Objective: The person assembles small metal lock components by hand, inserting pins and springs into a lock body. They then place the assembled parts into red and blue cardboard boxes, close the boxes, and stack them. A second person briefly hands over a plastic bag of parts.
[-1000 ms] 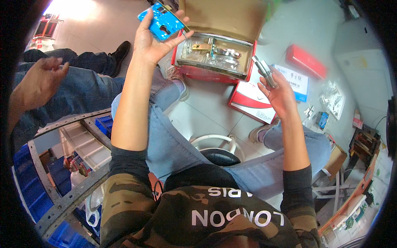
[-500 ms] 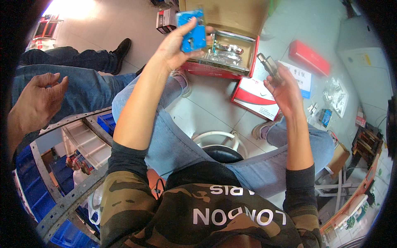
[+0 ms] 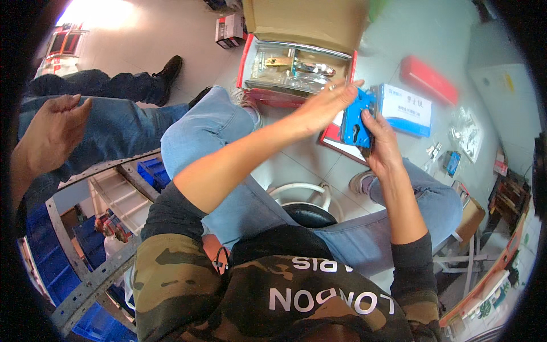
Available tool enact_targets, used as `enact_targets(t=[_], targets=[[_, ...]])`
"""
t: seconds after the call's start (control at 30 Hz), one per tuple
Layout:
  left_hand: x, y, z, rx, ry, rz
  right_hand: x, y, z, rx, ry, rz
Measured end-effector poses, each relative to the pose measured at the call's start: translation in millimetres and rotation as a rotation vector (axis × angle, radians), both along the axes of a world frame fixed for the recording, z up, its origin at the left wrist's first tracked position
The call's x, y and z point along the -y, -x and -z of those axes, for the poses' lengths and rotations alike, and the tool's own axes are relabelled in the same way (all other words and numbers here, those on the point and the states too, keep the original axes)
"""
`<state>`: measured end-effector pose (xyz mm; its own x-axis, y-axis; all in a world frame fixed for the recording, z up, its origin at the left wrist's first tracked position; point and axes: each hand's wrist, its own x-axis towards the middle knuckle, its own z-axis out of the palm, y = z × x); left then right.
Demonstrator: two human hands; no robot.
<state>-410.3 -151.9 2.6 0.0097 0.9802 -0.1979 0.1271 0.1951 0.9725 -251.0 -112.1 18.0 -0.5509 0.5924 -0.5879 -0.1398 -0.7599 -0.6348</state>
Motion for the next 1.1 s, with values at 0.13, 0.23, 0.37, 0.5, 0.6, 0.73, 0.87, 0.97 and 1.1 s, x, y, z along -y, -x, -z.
enact_targets(t=[0.13,0.23,0.37,0.5,0.6,0.73,0.87,0.97,1.1], targets=[[-4.4,22.3,-5.4,0.089,0.188,0.133,-9.6,-5.3,0.3,0.027,-0.015,0.043],[-2.7,20.5,-5.6,-0.236,-0.045,0.223,-8.9,-9.8,3.1,-0.038,0.028,0.068],[-15.1,47.8,3.2,-0.297,-0.279,-0.202,-15.6,-19.9,7.9,-0.095,-0.017,0.121],[-28.0,98.7,38.3,-1.067,0.002,-0.173,-30.8,-39.7,8.6,-0.025,-0.006,0.287],[-28.7,115.9,70.1,-1.325,0.202,-0.061,-38.3,-53.8,7.4,-0.024,-0.006,0.375],[-23.0,119.0,82.3,-1.327,0.147,-0.015,-40.1,-67.4,5.6,0.037,-0.007,0.450],[-21.2,119.4,54.0,-1.306,0.102,-0.174,-41.3,-73.7,3.8,0.046,-0.048,0.441],[-17.3,114.7,22.4,-1.175,-0.108,-0.397,-42.7,-78.4,1.5,-0.049,-0.046,0.452],[-5.3,87.8,-9.0,-1.003,-0.077,-0.143,-43.2,-82.6,-0.1,-0.106,-0.078,0.432]])
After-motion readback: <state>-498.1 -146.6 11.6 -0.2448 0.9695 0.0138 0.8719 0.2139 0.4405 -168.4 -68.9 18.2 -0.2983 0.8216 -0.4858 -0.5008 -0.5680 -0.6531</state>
